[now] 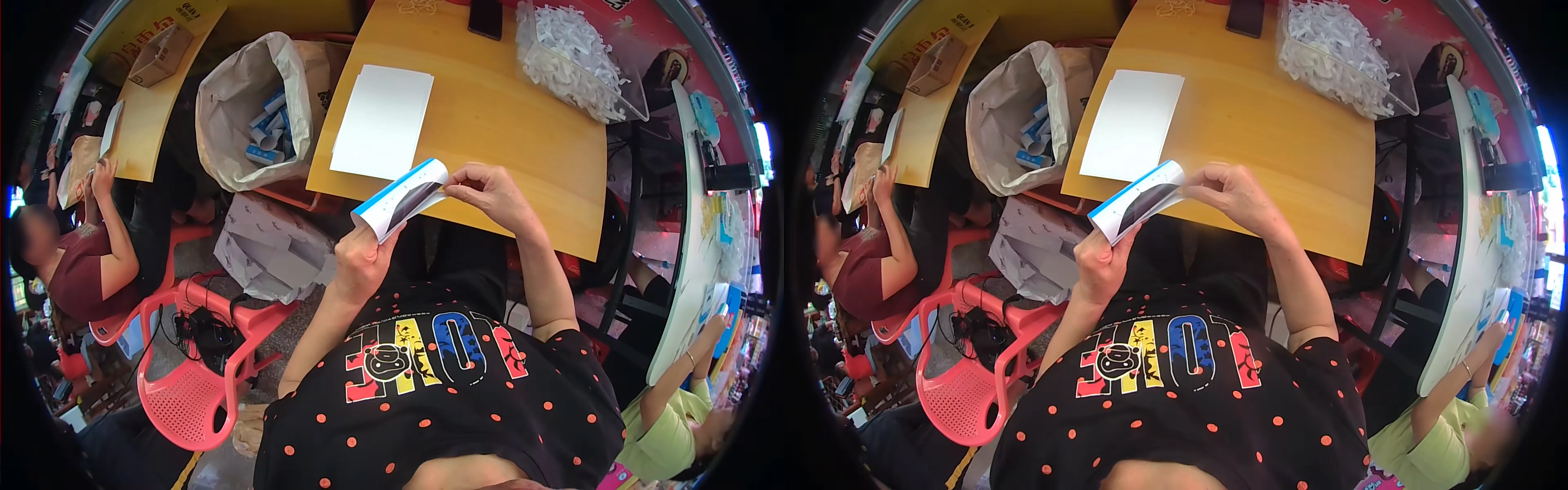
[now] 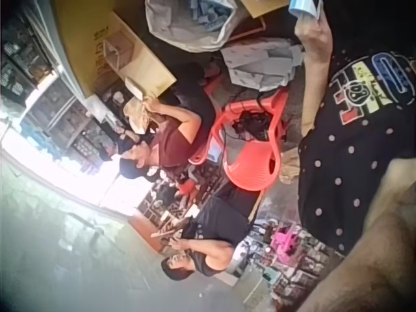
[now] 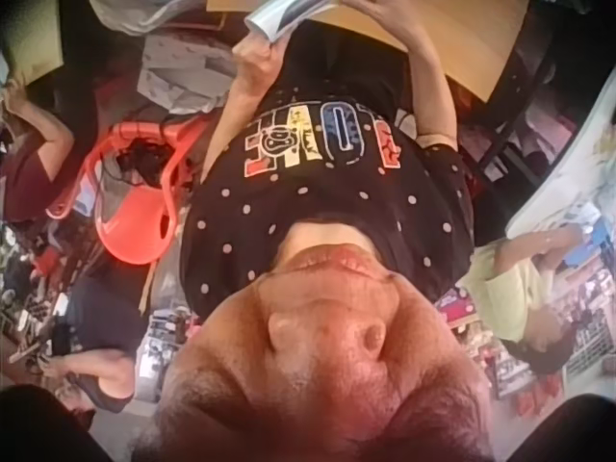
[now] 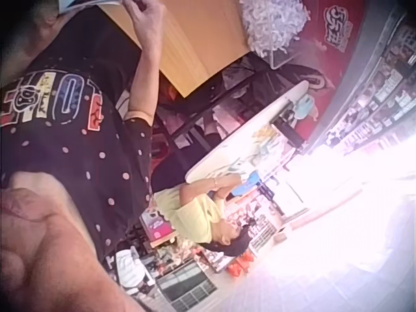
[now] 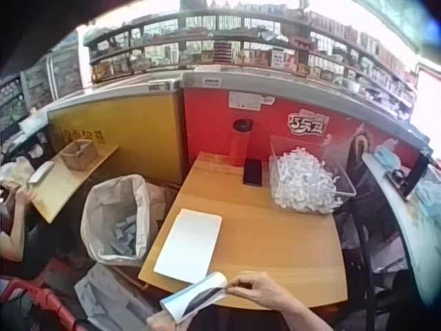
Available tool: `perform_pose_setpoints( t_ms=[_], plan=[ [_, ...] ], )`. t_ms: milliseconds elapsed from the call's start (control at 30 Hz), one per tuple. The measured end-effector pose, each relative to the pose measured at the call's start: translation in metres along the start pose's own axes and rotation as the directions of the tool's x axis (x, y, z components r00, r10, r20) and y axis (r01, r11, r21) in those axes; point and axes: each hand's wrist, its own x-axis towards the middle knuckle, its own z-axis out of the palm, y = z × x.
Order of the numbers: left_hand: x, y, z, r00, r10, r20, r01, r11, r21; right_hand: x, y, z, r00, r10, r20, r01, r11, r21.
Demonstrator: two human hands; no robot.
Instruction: Inspecting and organizing small paper items or cards, possibly for packaging.
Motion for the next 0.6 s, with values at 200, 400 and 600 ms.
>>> perform_pose_setpoints(
  t_ms=[200, 400, 600],
  plan=[
    [0.000, -0.005, 0.000, 0.999, 0.041, 0.019, -0.041, 0.999, 0.022, 0.004, 0.009, -0.003, 0.988, 0.010, 0.152, -0.005, 1.000, -0.030],
    [-0.002, -0.007, -0.001, 0.998, 0.052, 0.034, -0.053, 0.998, 0.020, 0.001, 0.011, 0.005, 0.988, 0.030, 0.153, -0.009, 0.990, -0.139],
    [-0.006, -0.014, -0.002, 0.984, 0.161, 0.074, -0.169, 0.979, 0.116, -0.007, -0.002, 0.008, 0.992, 0.077, 0.099, -0.054, 0.976, -0.212]
  ],
)
